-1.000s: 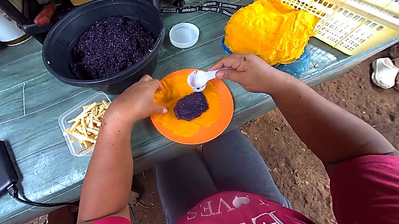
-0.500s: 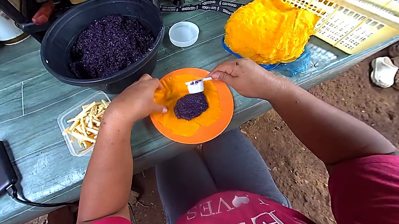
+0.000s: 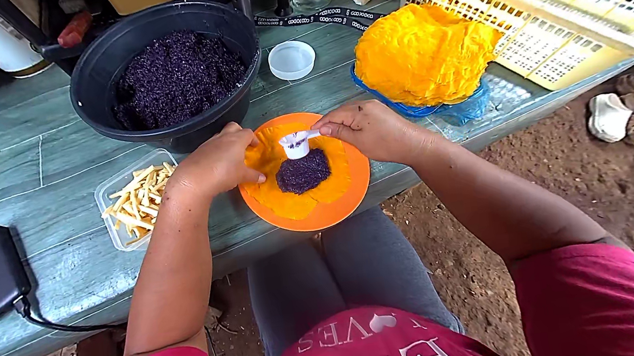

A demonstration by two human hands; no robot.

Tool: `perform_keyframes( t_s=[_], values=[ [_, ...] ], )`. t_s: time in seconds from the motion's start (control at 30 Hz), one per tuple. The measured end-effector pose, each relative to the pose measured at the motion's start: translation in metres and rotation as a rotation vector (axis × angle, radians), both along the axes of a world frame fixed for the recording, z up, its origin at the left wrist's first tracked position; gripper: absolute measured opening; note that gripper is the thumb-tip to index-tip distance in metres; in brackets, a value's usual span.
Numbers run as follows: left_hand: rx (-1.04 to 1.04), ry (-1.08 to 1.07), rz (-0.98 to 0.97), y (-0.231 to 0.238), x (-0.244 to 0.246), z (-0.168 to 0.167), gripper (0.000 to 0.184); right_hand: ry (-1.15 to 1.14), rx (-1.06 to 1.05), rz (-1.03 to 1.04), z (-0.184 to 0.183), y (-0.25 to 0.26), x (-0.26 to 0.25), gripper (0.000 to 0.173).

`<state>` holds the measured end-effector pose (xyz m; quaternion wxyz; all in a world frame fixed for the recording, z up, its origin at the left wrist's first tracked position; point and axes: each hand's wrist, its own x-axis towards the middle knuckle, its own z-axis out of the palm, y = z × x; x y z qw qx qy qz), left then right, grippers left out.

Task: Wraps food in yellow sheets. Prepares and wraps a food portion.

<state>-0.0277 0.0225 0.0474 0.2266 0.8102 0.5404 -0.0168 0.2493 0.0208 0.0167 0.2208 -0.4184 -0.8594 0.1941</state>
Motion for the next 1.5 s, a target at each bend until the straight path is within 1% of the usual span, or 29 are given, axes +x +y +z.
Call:
perform_keyframes(
  t_s=[0.1,0.17,0.27,0.43,0.5,0.6,0.7,0.77,0.83,0.97,1.03,1.1,1.2,1.3,1.4,1.5],
  values=[
    [0.026,-0.005,-0.021,0.000,-0.002,-0.002,0.056,0.004,-0.033,0.033,-0.001,-0.003,0.006,0.032],
    [0.047,-0.009,-0.044,-0.001,-0.002,-0.003,0.056,0.072,0.015,0.050,-0.001,-0.003,0.012,0.030],
    [0.068,0.001,-0.063,-0.001,-0.003,-0.003,0.060,0.138,0.092,0.054,-0.003,-0.006,0.006,0.032],
    [0.074,0.008,-0.073,0.000,-0.005,-0.004,0.060,0.077,0.086,0.105,-0.011,-0.013,-0.009,0.034],
    [0.066,0.007,-0.070,0.000,-0.005,-0.004,0.060,0.092,0.049,0.127,-0.009,-0.014,-0.003,0.033],
    [0.058,0.010,-0.064,-0.001,-0.005,-0.003,0.060,0.123,0.119,0.083,-0.011,-0.015,0.013,0.032],
    [0.061,0.016,-0.059,-0.002,-0.004,-0.002,0.061,0.063,0.153,0.089,-0.016,-0.019,0.025,0.032],
    [0.057,0.018,-0.064,-0.002,-0.004,-0.001,0.061,0.021,0.166,0.077,-0.011,-0.022,0.033,0.033],
    [0.054,0.021,-0.065,-0.002,-0.004,-0.001,0.061,0.031,0.184,0.066,-0.006,-0.022,0.036,0.033],
    [0.046,0.026,-0.053,-0.002,-0.003,0.000,0.061,0.130,0.176,0.123,-0.005,-0.022,0.016,0.029],
    [0.047,0.016,-0.052,-0.001,-0.003,-0.001,0.060,0.094,0.160,0.153,-0.009,-0.021,0.007,0.029],
    [0.046,0.005,-0.051,-0.001,-0.004,-0.001,0.060,0.043,0.104,0.168,-0.007,-0.016,0.008,0.028],
    [0.041,-0.007,-0.044,-0.002,-0.006,0.001,0.061,0.071,0.040,0.135,0.004,-0.002,0.029,0.025],
    [0.043,0.010,-0.043,-0.002,-0.005,0.001,0.061,0.129,0.027,0.038,0.035,0.006,0.036,0.024],
    [0.067,-0.020,-0.021,-0.004,-0.006,0.001,0.057,0.156,0.157,0.052,0.073,0.015,0.007,0.033],
    [0.104,-0.047,-0.010,-0.007,-0.006,0.004,0.048,0.063,0.327,0.096,0.098,0.035,-0.049,0.038]
  ],
)
